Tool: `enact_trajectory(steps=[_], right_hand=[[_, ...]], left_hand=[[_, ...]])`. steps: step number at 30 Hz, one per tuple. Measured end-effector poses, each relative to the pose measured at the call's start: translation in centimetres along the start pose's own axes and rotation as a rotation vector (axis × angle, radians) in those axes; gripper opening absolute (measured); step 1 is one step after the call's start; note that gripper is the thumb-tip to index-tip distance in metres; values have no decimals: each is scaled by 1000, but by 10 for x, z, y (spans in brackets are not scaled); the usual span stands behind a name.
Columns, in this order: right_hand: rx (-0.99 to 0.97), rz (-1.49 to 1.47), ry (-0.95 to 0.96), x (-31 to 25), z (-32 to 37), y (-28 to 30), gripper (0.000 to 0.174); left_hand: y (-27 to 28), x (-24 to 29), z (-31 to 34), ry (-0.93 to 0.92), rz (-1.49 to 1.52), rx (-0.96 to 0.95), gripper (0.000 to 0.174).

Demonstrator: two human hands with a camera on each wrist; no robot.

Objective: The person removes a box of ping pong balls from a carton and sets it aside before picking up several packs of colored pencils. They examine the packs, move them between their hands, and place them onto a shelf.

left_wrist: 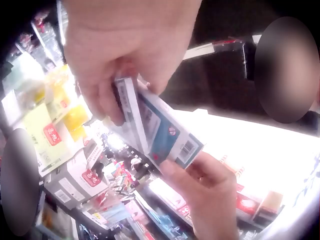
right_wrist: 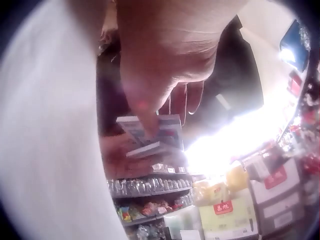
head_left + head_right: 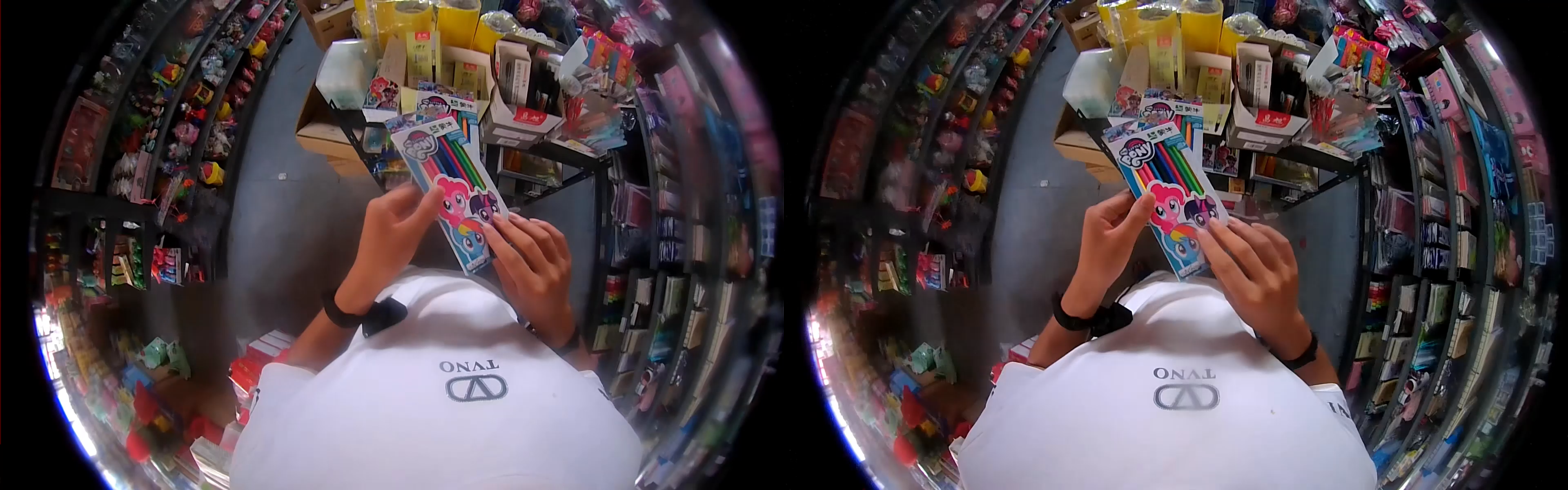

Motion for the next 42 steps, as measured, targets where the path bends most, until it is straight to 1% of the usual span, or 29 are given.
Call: enact_trajectory(steps=[3,4,7,10,13,16,19,22,23,25,26,28,29,31,33,34,36,37,40,42], right_hand=[[95,10,-13,5,4,5,33],[128,10,-22,7,6,8,33],[165,21,-12,11,6,13,34],[150,2,33,9,11,12,35],[141,-14,96,3,15,12,37],[160,-6,108,-1,19,13,38],[200,-27,81,2,23,11,37],[268,-34,-37,16,26,19,34],[302,-84,-70,23,29,21,33],[368,-186,-133,38,37,21,31],[413,-187,-190,44,41,23,27],[488,-303,-374,63,52,18,24],[524,-361,-466,72,57,14,22],[616,-681,-665,94,71,-4,23],[711,-1017,-823,117,85,-29,25],[727,-1243,-931,122,90,-40,31],[695,-1488,-1034,126,89,-55,35],[675,-1612,-1081,125,88,-61,36],[627,-1822,-975,113,67,-58,39],[573,-1896,-953,111,64,-65,39]], left_hand=[[-2,15,4,-124,7,-10,31],[-1,18,6,-111,-93,-38,30],[2,20,8,-124,-113,-29,29],[2,20,11,-206,-124,-39,28],[2,14,13,-194,-92,-67,25],[0,10,14,-194,-56,-122,18],[-2,11,17,-305,-50,-136,19],[-6,19,19,-272,-27,-182,29],[-6,22,18,-279,-12,-178,33],[-7,25,14,-292,17,-166,44],[-7,24,14,-291,79,-158,50],[-7,22,15,-284,202,-137,63],[-5,22,15,-279,211,-123,66],[-2,23,15,-269,231,-91,73],[1,24,14,-207,272,-97,70],[1,23,15,-177,292,-100,70],[5,16,13,-155,281,-83,66],[7,12,12,-145,275,-75,64],[10,7,9,-142,197,-88,55],[9,11,8,-137,233,-93,51]])
Point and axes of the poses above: each hand's wrist, its own z-axis away from the middle knuckle, its own y-axis out of the back of the hand, x = y × z, the point moved 8 cm from there along -z, towards the middle knuckle
